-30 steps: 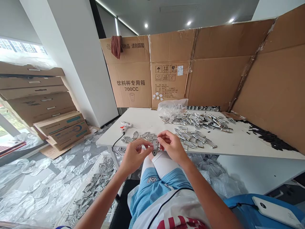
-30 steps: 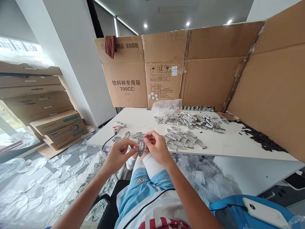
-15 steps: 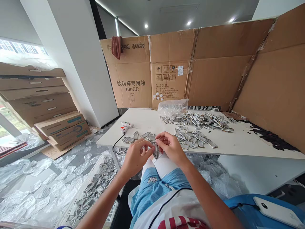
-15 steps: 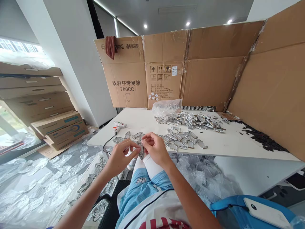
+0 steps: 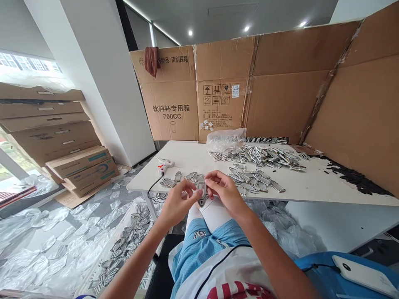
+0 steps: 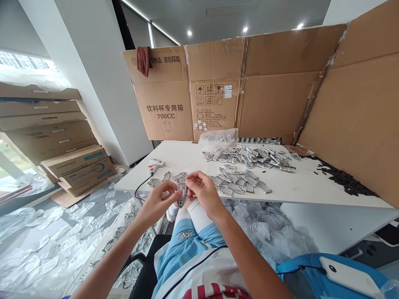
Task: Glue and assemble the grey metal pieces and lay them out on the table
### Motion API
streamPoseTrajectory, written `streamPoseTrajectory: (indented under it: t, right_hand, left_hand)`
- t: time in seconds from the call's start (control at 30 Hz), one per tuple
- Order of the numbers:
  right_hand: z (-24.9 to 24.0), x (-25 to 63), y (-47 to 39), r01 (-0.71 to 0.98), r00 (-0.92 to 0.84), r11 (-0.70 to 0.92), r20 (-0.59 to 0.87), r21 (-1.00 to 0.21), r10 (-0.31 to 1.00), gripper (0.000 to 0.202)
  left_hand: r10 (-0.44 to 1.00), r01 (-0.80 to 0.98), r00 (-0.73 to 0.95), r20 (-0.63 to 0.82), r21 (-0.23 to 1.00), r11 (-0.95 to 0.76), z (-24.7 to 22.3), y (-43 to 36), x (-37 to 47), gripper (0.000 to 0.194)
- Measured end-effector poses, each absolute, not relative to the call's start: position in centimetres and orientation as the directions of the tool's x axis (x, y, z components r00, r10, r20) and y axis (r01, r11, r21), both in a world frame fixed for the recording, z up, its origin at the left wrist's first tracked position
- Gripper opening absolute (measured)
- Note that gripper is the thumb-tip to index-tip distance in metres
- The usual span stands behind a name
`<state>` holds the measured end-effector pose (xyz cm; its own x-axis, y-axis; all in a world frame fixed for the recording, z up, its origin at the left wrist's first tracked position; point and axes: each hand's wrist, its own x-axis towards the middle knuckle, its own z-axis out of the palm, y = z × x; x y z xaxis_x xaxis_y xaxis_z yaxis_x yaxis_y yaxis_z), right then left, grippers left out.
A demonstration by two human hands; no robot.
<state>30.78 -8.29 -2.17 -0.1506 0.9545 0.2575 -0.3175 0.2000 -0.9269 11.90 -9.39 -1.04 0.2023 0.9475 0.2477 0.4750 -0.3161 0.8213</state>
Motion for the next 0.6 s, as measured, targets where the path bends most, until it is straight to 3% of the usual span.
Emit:
streamPoseTrajectory:
  t: [0.13, 0.27, 0.33, 0.47, 0.6]
  right_hand:
    - [-2.3, 30.7, -8.4, -0.254, -0.165, 0.256, 0.303, -0.933, 0.939, 0.023]
    - [-2.3, 30.6, -8.7, 0.067, -0.033, 0.478, 0.477, -0.876, 0.878, 0.013]
    - [-2.1, 30.5, -9.1, 0.227, -0.067, 0.566, 0.567, -0.792, 0.821, 0.005]
    - [-1.6, 29.8, -10.1, 0.367, -0.210, 0.634, 0.603, -0.681, 0.769, 0.013]
    - [-1.3, 29.2, -10.8, 0.477, -0.218, 0.638, 0.622, -0.604, 0.752, 0.020]
  left_hand:
    - [0.914, 0.420, 0.375, 0.154, 0.851, -0.315, -0.8, -9.3, 11.9, 0.049]
    - [0.936, 0.399, 0.264, 0.233, 0.857, -0.326, -0.9, -9.2, 12.2, 0.046]
    - [0.953, 0.363, 0.185, 0.240, 0.884, -0.293, -1.0, -9.1, 12.2, 0.045]
    - [0.964, 0.265, 0.137, 0.229, 0.929, -0.258, -1.3, -8.9, 12.2, 0.045]
    - [0.967, 0.215, 0.128, 0.221, 0.946, -0.245, -1.4, -9.0, 12.4, 0.048]
